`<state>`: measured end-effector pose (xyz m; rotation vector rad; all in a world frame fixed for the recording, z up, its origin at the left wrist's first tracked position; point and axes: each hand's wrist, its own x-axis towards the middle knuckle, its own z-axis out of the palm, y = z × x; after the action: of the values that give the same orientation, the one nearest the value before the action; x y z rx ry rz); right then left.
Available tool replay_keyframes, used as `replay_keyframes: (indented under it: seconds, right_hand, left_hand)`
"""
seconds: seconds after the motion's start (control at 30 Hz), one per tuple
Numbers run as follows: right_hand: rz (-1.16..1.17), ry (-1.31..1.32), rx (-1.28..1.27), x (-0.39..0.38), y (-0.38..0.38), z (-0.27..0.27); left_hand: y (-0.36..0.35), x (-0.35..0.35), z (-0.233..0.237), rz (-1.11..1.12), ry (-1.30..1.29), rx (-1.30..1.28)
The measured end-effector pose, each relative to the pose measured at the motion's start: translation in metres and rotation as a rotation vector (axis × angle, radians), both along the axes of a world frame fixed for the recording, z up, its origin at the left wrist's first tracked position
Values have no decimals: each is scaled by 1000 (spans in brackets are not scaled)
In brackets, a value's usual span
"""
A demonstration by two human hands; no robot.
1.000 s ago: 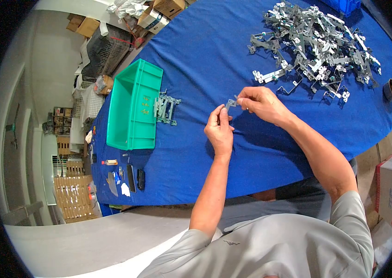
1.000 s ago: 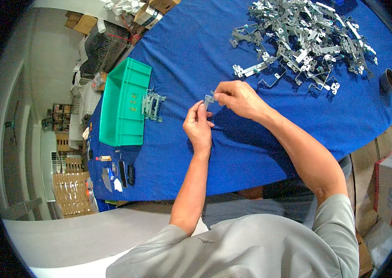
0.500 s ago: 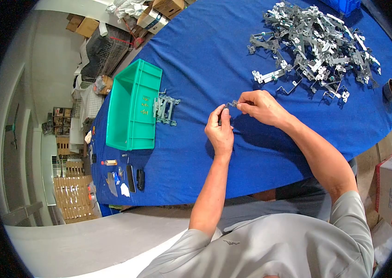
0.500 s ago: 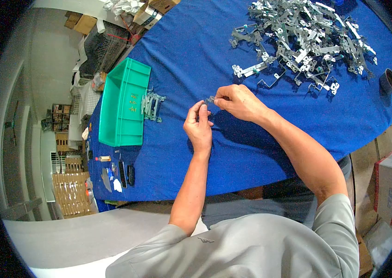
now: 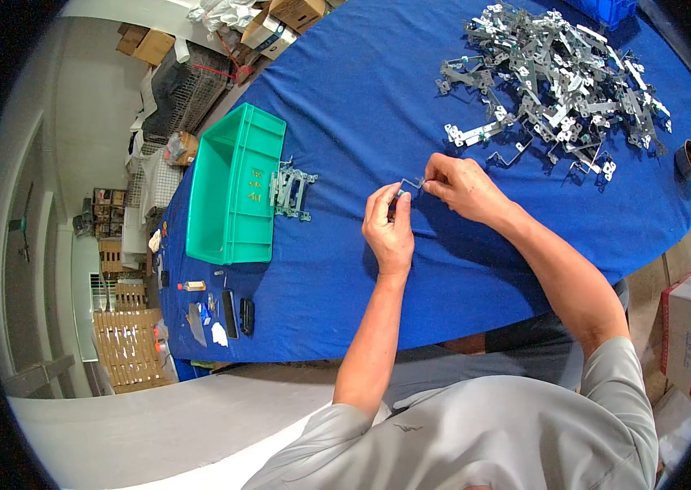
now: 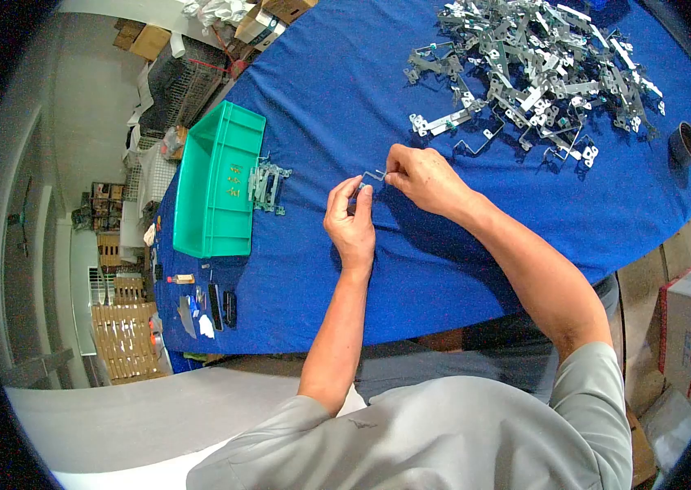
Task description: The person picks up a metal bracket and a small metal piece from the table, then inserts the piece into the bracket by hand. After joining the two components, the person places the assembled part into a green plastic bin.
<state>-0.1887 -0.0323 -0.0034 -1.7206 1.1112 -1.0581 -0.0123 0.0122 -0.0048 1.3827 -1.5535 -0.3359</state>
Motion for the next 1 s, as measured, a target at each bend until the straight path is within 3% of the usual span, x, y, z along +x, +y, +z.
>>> replay_keyframes:
  seconds: [0.13,0.23,0.33,0.4,0.5,0.57,0.7,0.93,1.0]
  right_hand:
    - [26,-111,39,4,0,-2]
    - [123,62,105,-4,-4,5]
    - [5,51,-204,-1,-4,-3]
    - [-57,-76,-158,1,-6,-2]
    - [-30,-196,54,-1,-4,9]
    - [96,-220,259,-3,-2,14]
    - [156,-63,90,0,0,8]
    - [107,-8,90,-1,1,12]
    - [56,50,-21,-2,1,9]
  left_hand:
    - [1,-2,2,-13,-14,10]
    - [0,-1,0,-40,-39,-8]
    - [0,0,-2,-68,-80,-31]
    - [-5,3,-8,-97,-162,-108]
    - [2,2,-3,51,135,275]
    - [0,2,-7,48,272,232]
    - [-2,5,-11,32,299,206]
    - [1,4,-9,31,226,204]
    - [0,4,-7,32,171,137]
